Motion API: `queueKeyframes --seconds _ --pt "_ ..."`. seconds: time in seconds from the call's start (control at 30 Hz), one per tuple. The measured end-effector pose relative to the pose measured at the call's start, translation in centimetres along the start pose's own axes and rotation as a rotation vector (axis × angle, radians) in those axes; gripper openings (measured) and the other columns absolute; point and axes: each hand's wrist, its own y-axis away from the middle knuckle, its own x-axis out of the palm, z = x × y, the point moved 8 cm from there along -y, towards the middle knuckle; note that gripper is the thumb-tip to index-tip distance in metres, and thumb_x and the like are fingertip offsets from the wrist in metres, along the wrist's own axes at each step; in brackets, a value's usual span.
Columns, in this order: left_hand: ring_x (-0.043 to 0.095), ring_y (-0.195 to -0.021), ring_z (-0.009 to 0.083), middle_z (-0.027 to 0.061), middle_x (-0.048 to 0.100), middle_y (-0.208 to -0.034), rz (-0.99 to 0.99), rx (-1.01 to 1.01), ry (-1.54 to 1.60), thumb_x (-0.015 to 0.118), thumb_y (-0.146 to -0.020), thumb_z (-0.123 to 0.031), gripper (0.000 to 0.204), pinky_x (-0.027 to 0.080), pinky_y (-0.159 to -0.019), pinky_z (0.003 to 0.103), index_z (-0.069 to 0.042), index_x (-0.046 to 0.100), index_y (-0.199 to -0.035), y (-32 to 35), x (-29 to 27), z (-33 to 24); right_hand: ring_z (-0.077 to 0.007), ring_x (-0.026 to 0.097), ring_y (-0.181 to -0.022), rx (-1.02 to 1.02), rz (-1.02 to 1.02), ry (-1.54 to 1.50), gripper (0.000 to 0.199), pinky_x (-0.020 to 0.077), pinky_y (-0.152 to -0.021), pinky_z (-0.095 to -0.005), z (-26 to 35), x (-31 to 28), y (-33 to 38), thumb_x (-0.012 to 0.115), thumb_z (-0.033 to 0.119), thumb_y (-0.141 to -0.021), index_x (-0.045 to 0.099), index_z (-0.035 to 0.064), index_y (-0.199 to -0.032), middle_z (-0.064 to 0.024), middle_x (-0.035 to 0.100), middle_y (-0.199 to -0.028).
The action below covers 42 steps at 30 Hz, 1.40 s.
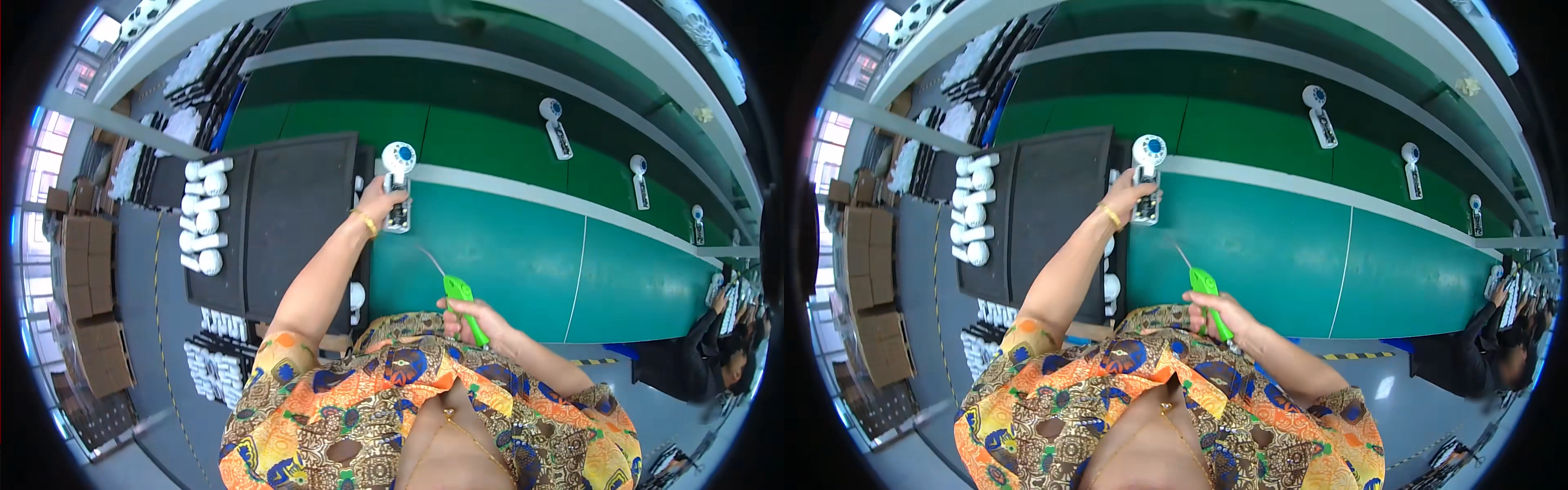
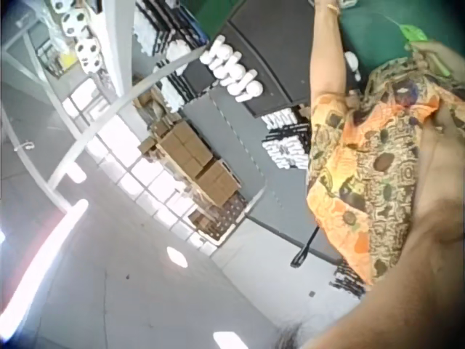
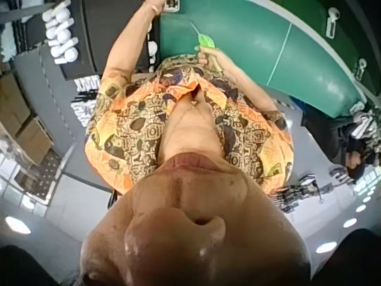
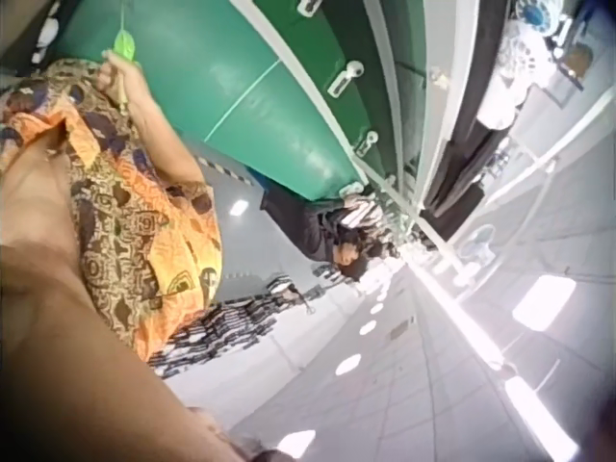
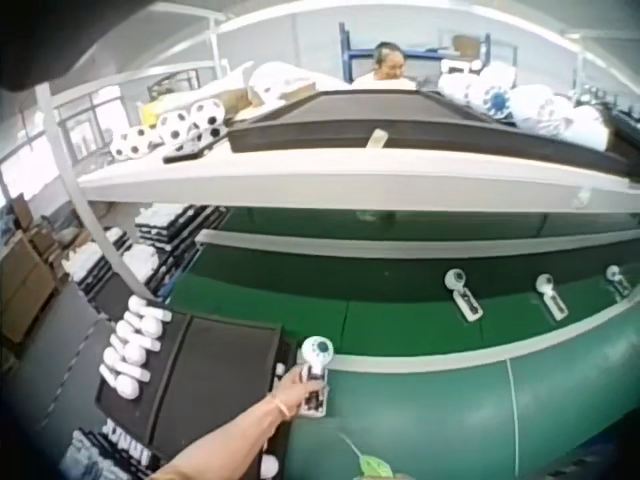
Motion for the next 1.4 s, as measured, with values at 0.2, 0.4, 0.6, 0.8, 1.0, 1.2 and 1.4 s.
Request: queueKeyframes --seconds 0.2,0.4,0.6,0.8,1.0,1.2,1.4 --pt "0.062 -0.085 0.0209 0.0146 0.062 -0.100 -0.252 0.310 -0.120 0.065 -0.074 -0.010 0.054 0.050 -0.075 0.033 -0.002 0.044 -0.123 -12.1 1.7 -3.9 -0.0138 0.049 -0.071 -0.062 0.022 -0.007 0.043 0.0427 -0.067 -0.0317 0.2 -2.3 0.2 0.055 0.036 -0.089 0.048 -0.0009 -0.110 -0.0049 0.050 -0.077" --pt "0.056 -0.101 0.0339 0.0217 0.055 -0.113 -0.476 0.475 -0.290 0.055 -0.072 0.000 0.051 0.045 -0.089 0.038 -0.004 0.047 -0.122 -9.8 -1.8 -7.3 -0.0184 0.060 -0.077 -0.079 -0.225 0.475 0.057 0.0448 -0.065 -0.0301 0.5 -5.3 1.4 0.046 0.049 -0.091 0.043 0.0013 -0.123 -0.0093 0.061 -0.087" --pt "0.052 -0.099 0.0359 0.0179 0.057 -0.101 -1.205 0.970 -0.990 0.058 -0.061 0.002 0.037 0.040 -0.090 0.045 -0.004 0.058 -0.097 11.2 -19.9 -14.8 -0.0192 0.062 -0.088 -0.040 -0.396 0.434 0.062 0.0465 -0.071 -0.0274 0.0 -7.6 1.1 0.037 0.054 -0.092 0.041 0.0016 -0.126 -0.0140 0.063 -0.100" --pt "0.037 -0.123 0.0365 0.0158 0.043 -0.129 -1.368 -0.137 -1.208 0.076 -0.066 -0.031 0.061 0.036 -0.099 0.043 -0.016 0.052 -0.120 21.8 -36.6 -7.2 -0.0231 0.061 -0.095 -0.114 -0.303 0.500 0.055 0.0478 -0.084 -0.0347 -0.3 -6.5 2.9 0.041 0.044 -0.095 0.040 -0.0022 -0.124 -0.0157 0.062 -0.102" --pt "0.036 -0.122 0.0338 0.0127 0.042 -0.126 -1.372 0.063 -1.302 0.080 -0.060 -0.017 0.072 0.039 -0.096 0.044 -0.013 0.044 -0.122 23.2 -37.0 -5.8 -0.0226 0.061 -0.093 -0.170 -0.182 0.552 0.053 0.0479 -0.086 -0.0355 -1.0 -6.6 2.4 0.042 0.043 -0.095 0.042 -0.0027 -0.122 -0.0147 0.062 -0.101" --pt "0.045 -0.112 0.0334 0.0119 0.052 -0.110 -1.338 0.333 -1.263 0.074 -0.066 -0.011 0.055 0.043 -0.092 0.041 -0.009 0.050 -0.115 25.9 -36.1 -6.5 -0.0179 0.060 -0.089 -0.166 -0.204 0.782 0.048 0.0473 -0.078 -0.0315 0.0 -4.0 2.9 0.042 0.039 -0.096 0.044 -0.0019 -0.120 -0.0089 0.060 -0.091" --pt "0.059 -0.089 0.0245 0.0111 0.059 -0.103 -1.257 0.616 -0.811 0.066 -0.072 -0.011 0.041 0.050 -0.076 0.035 -0.005 0.053 -0.110 33.8 -28.5 -13.4 -0.0142 0.058 -0.082 -0.232 -0.181 0.729 0.040 0.0449 -0.072 -0.0275 -0.2 -1.4 3.6 0.046 0.032 -0.096 0.046 -0.0009 -0.119 -0.0046 0.057 -0.083"
